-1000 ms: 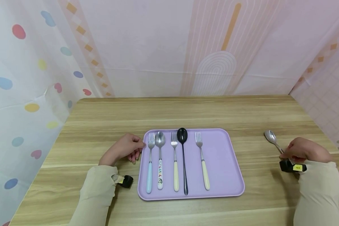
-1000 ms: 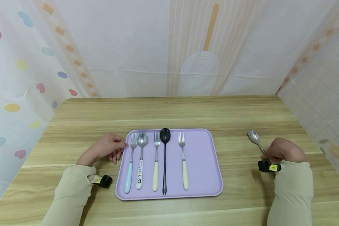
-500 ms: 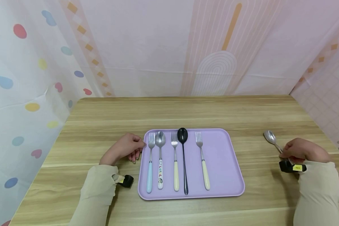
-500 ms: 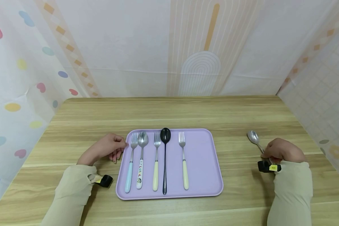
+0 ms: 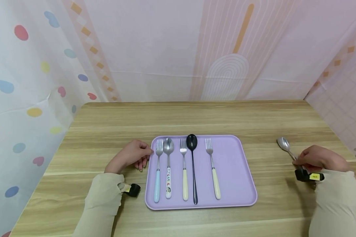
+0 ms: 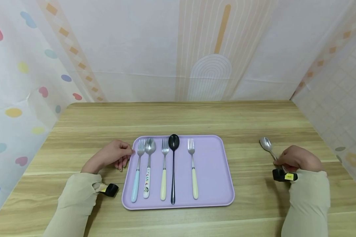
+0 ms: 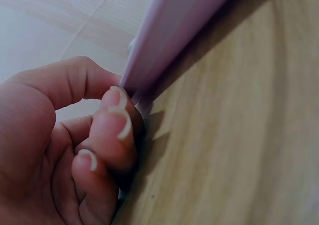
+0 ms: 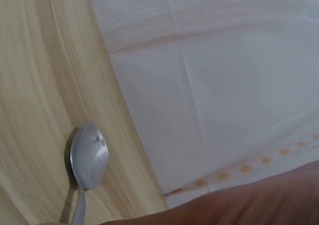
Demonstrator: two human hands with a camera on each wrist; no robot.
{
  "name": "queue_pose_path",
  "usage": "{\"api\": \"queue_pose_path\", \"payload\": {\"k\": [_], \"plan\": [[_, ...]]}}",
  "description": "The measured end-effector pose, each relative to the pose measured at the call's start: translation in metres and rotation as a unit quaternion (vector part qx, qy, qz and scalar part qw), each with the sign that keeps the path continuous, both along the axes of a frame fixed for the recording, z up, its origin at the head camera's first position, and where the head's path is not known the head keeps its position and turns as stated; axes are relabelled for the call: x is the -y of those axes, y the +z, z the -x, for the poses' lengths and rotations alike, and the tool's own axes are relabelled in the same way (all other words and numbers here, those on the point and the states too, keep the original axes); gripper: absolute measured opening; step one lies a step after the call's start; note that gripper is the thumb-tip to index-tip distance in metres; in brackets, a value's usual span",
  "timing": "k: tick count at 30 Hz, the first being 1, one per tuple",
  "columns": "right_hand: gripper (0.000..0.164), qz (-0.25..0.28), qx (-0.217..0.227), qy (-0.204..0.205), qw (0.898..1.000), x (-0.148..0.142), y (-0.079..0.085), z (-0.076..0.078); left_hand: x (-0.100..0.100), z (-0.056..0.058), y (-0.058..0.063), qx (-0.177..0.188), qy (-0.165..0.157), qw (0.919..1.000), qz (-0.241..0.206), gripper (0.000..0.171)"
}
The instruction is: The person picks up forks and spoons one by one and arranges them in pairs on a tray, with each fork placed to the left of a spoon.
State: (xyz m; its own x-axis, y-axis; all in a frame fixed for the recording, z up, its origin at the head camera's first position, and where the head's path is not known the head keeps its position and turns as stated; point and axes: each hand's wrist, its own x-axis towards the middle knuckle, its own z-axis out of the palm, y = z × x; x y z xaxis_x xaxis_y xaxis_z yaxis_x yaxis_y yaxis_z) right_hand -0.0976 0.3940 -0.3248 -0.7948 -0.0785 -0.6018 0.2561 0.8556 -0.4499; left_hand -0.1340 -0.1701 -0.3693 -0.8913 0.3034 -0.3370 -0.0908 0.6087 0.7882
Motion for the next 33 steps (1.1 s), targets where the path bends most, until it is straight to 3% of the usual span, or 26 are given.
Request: {"api": "queue_pose_path", "payload": {"k": [8,16,19,28,33], "plan": [[0.031,-0.001,0.021,0.015,1.0,-0.002,0.001,-0.003,0.0,0.0,0.001,-0.005,-0.002,1.0,0.002,0.024],[0.022,-0.003,0.028,0.031,0.999,-0.001,0.0,0.001,0.0,-0.001,0.0,-0.002,0.003,1.0,-0.002,0.023],[0.021,0.009,0.03,0.018,0.999,0.001,0.001,0.001,0.0,-0.001,0.0,-0.003,0.003,1.0,-0.002,0.023],[0.025,0.018,0.011,0.011,1.0,0.01,0.002,0.001,0.0,0.0,0.0,0.0,0.006,1.0,0.002,0.023],[0.024,0.016,-0.014,0.041,0.999,0.016,0.002,0.006,0.0,0.001,-0.001,-0.001,0.005,1.0,0.004,0.023]]}}
